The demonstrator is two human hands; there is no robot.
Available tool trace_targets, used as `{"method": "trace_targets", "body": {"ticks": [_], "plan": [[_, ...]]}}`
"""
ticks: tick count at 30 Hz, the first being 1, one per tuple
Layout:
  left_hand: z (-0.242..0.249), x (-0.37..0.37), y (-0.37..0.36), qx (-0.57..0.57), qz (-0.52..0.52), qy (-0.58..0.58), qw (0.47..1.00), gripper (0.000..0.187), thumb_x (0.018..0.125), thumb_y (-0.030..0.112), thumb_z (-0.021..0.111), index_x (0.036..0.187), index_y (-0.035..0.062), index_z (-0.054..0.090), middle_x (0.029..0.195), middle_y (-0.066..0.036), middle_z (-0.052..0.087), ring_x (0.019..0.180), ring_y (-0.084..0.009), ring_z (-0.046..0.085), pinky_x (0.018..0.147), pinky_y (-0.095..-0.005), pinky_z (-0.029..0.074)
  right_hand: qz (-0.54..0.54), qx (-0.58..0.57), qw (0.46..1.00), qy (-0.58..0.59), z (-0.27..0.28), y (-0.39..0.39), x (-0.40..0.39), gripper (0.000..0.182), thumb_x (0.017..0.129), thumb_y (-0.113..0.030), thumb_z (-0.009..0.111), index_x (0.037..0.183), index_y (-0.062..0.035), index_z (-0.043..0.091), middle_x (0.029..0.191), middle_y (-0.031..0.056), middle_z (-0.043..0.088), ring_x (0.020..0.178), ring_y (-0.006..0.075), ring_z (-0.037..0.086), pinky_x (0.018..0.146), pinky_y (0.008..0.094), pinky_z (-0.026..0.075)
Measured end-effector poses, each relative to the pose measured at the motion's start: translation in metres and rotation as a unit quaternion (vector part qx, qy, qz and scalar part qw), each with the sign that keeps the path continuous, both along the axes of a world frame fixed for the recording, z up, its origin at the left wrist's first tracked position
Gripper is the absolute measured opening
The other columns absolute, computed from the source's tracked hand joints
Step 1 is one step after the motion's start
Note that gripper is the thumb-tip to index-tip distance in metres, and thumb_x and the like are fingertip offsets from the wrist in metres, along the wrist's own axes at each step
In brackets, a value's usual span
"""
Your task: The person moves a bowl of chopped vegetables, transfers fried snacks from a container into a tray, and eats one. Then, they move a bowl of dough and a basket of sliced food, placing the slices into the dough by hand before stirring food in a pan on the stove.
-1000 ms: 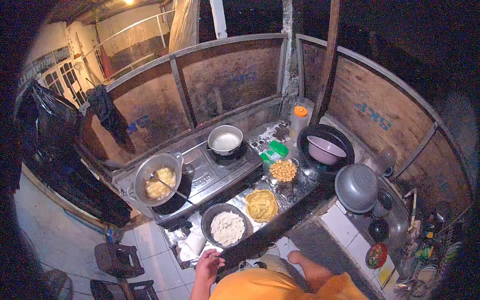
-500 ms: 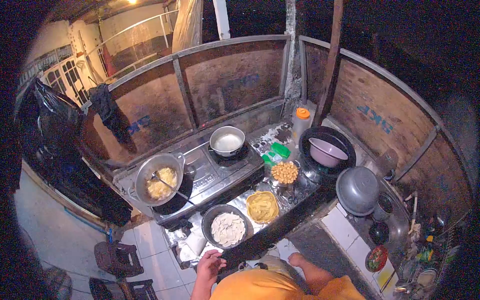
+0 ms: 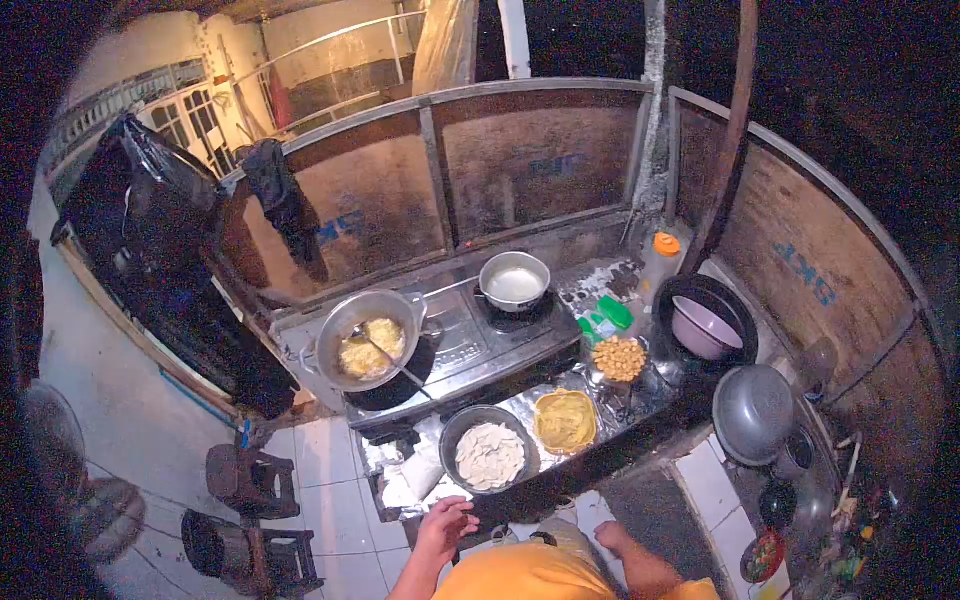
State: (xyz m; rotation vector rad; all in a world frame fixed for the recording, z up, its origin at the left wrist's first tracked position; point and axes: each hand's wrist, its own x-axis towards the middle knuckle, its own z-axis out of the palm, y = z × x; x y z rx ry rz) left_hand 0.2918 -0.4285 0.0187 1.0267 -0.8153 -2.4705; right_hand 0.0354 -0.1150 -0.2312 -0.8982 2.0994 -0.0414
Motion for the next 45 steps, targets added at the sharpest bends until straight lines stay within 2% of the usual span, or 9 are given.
{"method": "trace_targets", "body": {"ticks": [3, 8, 17, 20, 23, 27, 29, 35, 45], "plan": [[-0.001, 0.003, 0.002, 0.005, 0.007, 0.001, 1.000, 0.033, 0.084, 0.004, 0.053, 0.116, -0.0007, 0.047, 0.107, -0.014, 0.059, 0.082, -0.0239, 0.063, 0.068, -0.0326, 0.053, 0.111, 0.007, 0.993, 0.045, 0.003, 0.003, -0.001, 0.031, 0.078, -0.028, 0.061, 0.102, -0.0099, 0.068, 0.101, 0.0086, 0.068, 0.087, 0.0211, 0.066, 0.078, 0.0355, 0.051], [-0.010, 0.005, 0.003, 0.000, 0.004, 0.012, 1.000, 0.032, 0.085, 0.005, 0.053, 0.116, -0.0005, 0.047, 0.107, -0.014, 0.059, 0.081, -0.0225, 0.063, 0.070, -0.0312, 0.053, -0.095, -0.030, 0.994, -0.038, 0.000, 0.012, -0.001, 0.032, 0.075, -0.030, 0.066, 0.101, -0.0118, 0.069, 0.101, 0.0106, 0.068, 0.089, 0.0224, 0.066, 0.080, 0.0341, 0.051], [-0.012, 0.008, 0.007, -0.001, 0.005, 0.004, 1.000, 0.032, 0.084, 0.005, 0.053, 0.116, -0.0007, 0.048, 0.108, -0.014, 0.058, 0.081, -0.0234, 0.063, 0.070, -0.0331, 0.052, 0.088, -0.053, 0.994, 0.022, -0.016, 0.012, -0.010, 0.030, 0.074, -0.029, 0.066, 0.098, -0.0120, 0.070, 0.092, 0.0107, 0.070, 0.081, 0.0237, 0.067, 0.075, 0.0341, 0.053], [-0.010, 0.008, 0.009, -0.001, 0.007, 0.008, 1.000, 0.033, 0.084, 0.005, 0.053, 0.116, -0.0011, 0.048, 0.109, -0.014, 0.058, 0.080, -0.0234, 0.063, 0.070, -0.0339, 0.052, 0.027, -0.106, 0.994, -0.032, -0.057, 0.032, -0.016, 0.030, 0.073, -0.027, 0.067, 0.098, -0.0110, 0.070, 0.092, 0.0096, 0.070, 0.080, 0.0230, 0.067, 0.074, 0.0337, 0.053], [-0.012, 0.010, 0.009, 0.000, 0.004, 0.022, 1.000, 0.033, 0.084, 0.004, 0.053, 0.116, -0.0013, 0.048, 0.109, -0.014, 0.058, 0.081, -0.0236, 0.063, 0.070, -0.0339, 0.053, -0.190, -0.019, 0.981, -0.045, 0.002, 0.005, 0.003, 0.029, 0.073, -0.025, 0.067, 0.099, -0.0109, 0.070, 0.091, 0.0092, 0.070, 0.078, 0.0214, 0.067, 0.072, 0.0333, 0.054], [-0.006, 0.010, 0.009, -0.001, 0.005, 0.021, 1.000, 0.034, 0.083, 0.004, 0.053, 0.117, -0.0017, 0.047, 0.108, -0.014, 0.058, 0.081, -0.0237, 0.063, 0.070, -0.0342, 0.053, -0.056, -0.014, 0.998, -0.003, 0.012, -0.002, 0.000, 0.029, 0.075, -0.024, 0.065, 0.100, -0.0120, 0.070, 0.090, 0.0089, 0.070, 0.077, 0.0204, 0.067, 0.072, 0.0329, 0.053], [-0.004, 0.014, 0.009, 0.010, 0.009, 0.029, 0.999, 0.035, 0.083, 0.003, 0.053, 0.117, -0.0019, 0.047, 0.108, -0.014, 0.057, 0.081, -0.0239, 0.063, 0.069, -0.0346, 0.054, -0.246, -0.005, 0.964, -0.099, 0.054, -0.014, 0.013, 0.028, 0.075, -0.023, 0.065, 0.101, -0.0132, 0.070, 0.089, 0.0084, 0.070, 0.077, 0.0197, 0.067, 0.073, 0.0329, 0.053], [-0.001, 0.012, 0.007, 0.006, 0.009, 0.024, 1.000, 0.034, 0.083, 0.004, 0.053, 0.116, -0.0021, 0.047, 0.108, -0.015, 0.057, 0.081, -0.0253, 0.063, 0.069, -0.0346, 0.054, -0.147, -0.149, 0.976, -0.060, 0.011, -0.028, 0.005, 0.025, 0.081, -0.017, 0.062, 0.103, -0.0067, 0.068, 0.090, 0.0088, 0.070, 0.075, 0.0183, 0.067, 0.070, 0.0323, 0.053], [-0.003, 0.009, 0.006, 0.003, 0.002, 0.016, 1.000, 0.031, 0.082, 0.006, 0.055, 0.112, 0.0000, 0.049, 0.104, -0.014, 0.059, 0.079, -0.0249, 0.063, 0.069, -0.0349, 0.052, -0.174, -0.306, 0.920, -0.170, 0.163, -0.138, 0.032, 0.022, 0.089, -0.018, 0.061, 0.105, -0.0041, 0.064, 0.093, 0.0058, 0.067, 0.083, 0.0109, 0.061, 0.076, 0.0272, 0.050]]}}
